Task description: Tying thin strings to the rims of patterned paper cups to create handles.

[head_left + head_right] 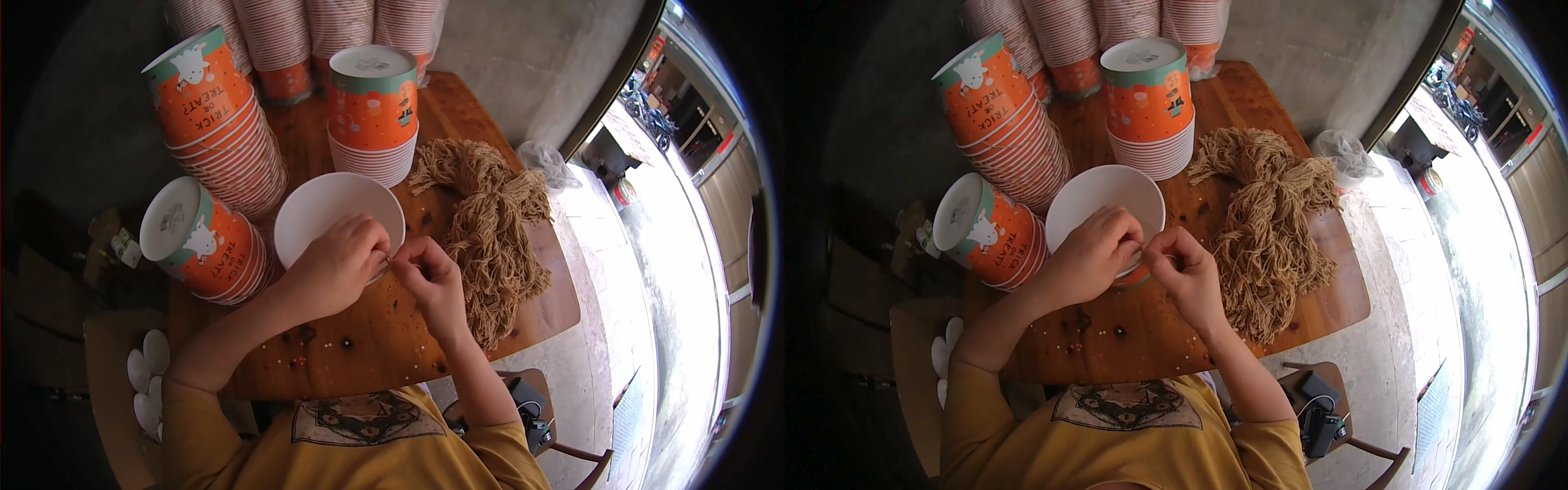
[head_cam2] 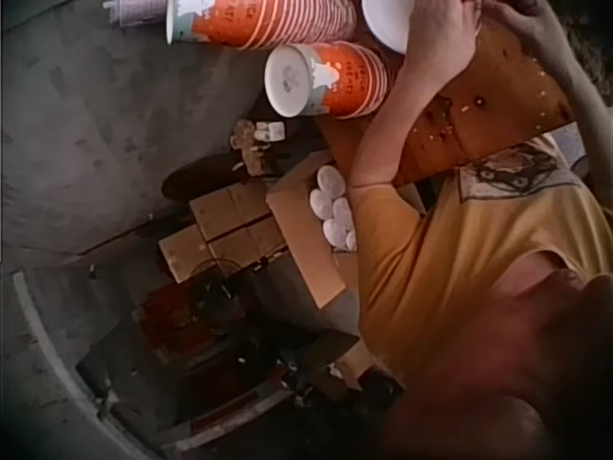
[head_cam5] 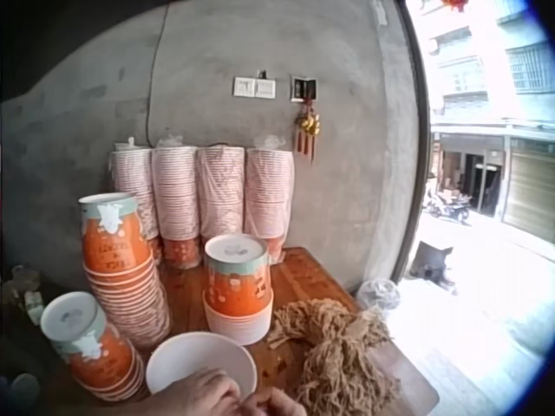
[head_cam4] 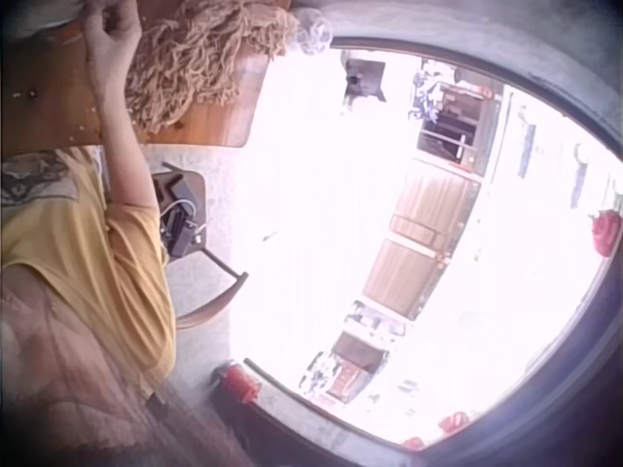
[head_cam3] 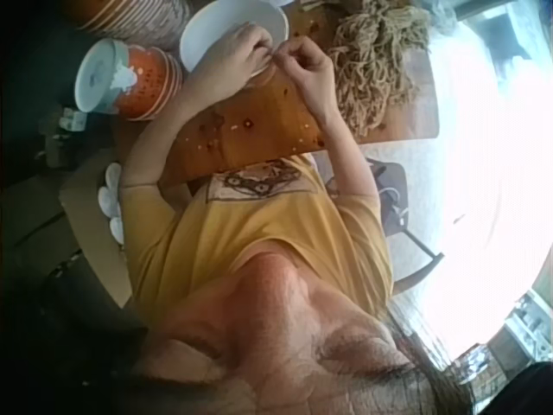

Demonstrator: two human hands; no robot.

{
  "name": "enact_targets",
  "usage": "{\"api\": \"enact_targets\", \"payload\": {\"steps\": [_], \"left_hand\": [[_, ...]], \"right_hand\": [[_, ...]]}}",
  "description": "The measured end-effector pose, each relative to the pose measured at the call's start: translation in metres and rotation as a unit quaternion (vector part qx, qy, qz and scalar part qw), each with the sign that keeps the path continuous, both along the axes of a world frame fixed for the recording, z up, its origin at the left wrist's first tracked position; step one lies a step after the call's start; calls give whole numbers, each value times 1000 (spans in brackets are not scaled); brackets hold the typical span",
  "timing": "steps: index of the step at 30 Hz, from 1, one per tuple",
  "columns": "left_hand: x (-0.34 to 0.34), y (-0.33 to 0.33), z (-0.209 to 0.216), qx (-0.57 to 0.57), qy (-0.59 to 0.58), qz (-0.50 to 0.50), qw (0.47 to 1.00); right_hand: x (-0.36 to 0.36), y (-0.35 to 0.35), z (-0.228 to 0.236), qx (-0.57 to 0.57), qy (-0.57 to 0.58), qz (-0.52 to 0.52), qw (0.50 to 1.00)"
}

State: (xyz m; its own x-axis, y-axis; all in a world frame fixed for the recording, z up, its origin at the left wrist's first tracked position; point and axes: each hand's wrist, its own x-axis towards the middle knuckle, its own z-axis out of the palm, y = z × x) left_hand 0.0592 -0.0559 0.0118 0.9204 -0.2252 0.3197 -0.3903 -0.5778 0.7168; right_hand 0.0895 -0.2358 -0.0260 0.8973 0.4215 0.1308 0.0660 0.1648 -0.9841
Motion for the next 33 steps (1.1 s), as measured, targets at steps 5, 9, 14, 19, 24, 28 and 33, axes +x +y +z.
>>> {"api": "enact_targets", "payload": {"steps": [5, 9, 14, 19, 24, 28, 33], "left_hand": [[-2, -2, 2, 161, -145, -1, 976], [0, 0, 3, 158, -157, 4, 975], [1, -4, 11, 281, -291, -14, 914], [0, -2, 7, 292, -298, -21, 908], [-3, 5, 3, -123, 196, -72, 970], [-3, 4, 0, -82, 186, -37, 978], [-1, 1, -1, -56, 177, -14, 983]], "right_hand": [[4, -5, 0, 102, 138, 58, 984], [-2, 3, 0, 57, 64, -4, 996], [-2, 5, -8, 15, -50, -15, 998], [6, -4, -4, 196, 272, 136, 932], [9, -9, -6, 226, 311, 173, 907], [7, -6, -4, 234, 342, 175, 893], [10, -11, -9, 310, 344, 251, 850]]}}
